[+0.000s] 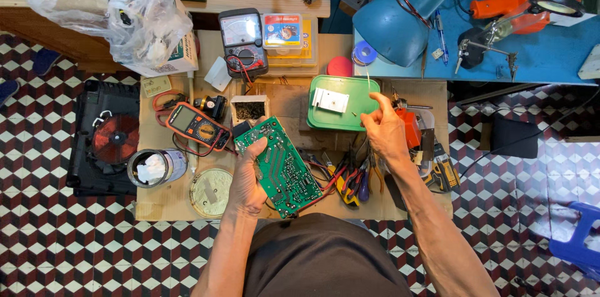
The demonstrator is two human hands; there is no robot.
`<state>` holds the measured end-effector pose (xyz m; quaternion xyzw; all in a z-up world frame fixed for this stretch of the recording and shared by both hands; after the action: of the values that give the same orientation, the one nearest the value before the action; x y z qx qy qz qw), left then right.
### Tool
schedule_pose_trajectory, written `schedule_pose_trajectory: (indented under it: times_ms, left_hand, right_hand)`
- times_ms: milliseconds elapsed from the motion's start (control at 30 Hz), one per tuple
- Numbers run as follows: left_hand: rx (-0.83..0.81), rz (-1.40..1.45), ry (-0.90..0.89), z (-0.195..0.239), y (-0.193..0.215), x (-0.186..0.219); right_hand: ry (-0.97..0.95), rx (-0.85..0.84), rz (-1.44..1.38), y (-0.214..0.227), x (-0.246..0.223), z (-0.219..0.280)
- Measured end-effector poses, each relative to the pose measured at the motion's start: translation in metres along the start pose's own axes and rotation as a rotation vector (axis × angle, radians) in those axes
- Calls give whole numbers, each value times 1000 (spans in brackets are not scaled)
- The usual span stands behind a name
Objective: The person inspects a green circuit board, flips it over, and uses a hot air gun to heat specific areas. They repeatedly handle the board, examine both sides, and apply heat with the tool while working at a cluttered electronics workbench.
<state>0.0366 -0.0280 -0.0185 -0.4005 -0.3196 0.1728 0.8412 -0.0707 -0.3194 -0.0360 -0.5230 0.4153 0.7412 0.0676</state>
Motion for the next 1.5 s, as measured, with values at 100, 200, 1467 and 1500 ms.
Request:
schedule_pose_trajectory:
  times_ms: [100, 200, 1467, 1500]
  left_hand:
    - [-27, -5, 9, -1, 0, -2]
    - [-54, 1, 12, -4, -1, -4]
    - [-233, -96, 221, -40, -34, -33]
    - [-232, -103, 221, -40, -36, -33]
  right_hand:
    - [37, -67, -148, -5, -18, 4]
    - [52, -85, -212, -2, -28, 1]
    - [125, 77, 95, -11, -4, -3]
    - [97, 159, 77, -1, -1, 3]
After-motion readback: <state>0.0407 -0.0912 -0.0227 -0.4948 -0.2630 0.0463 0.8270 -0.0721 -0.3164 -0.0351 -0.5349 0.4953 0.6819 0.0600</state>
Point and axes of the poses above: each hand's wrist, its own z-axis away from the middle knuckle, its own y-axis out of the back of the hand, x = y × z, the point moved 5 cm from there along -z, towards the middle knuckle, and after that the axes turned 4 degrees about -z, right-handed, at the moved point
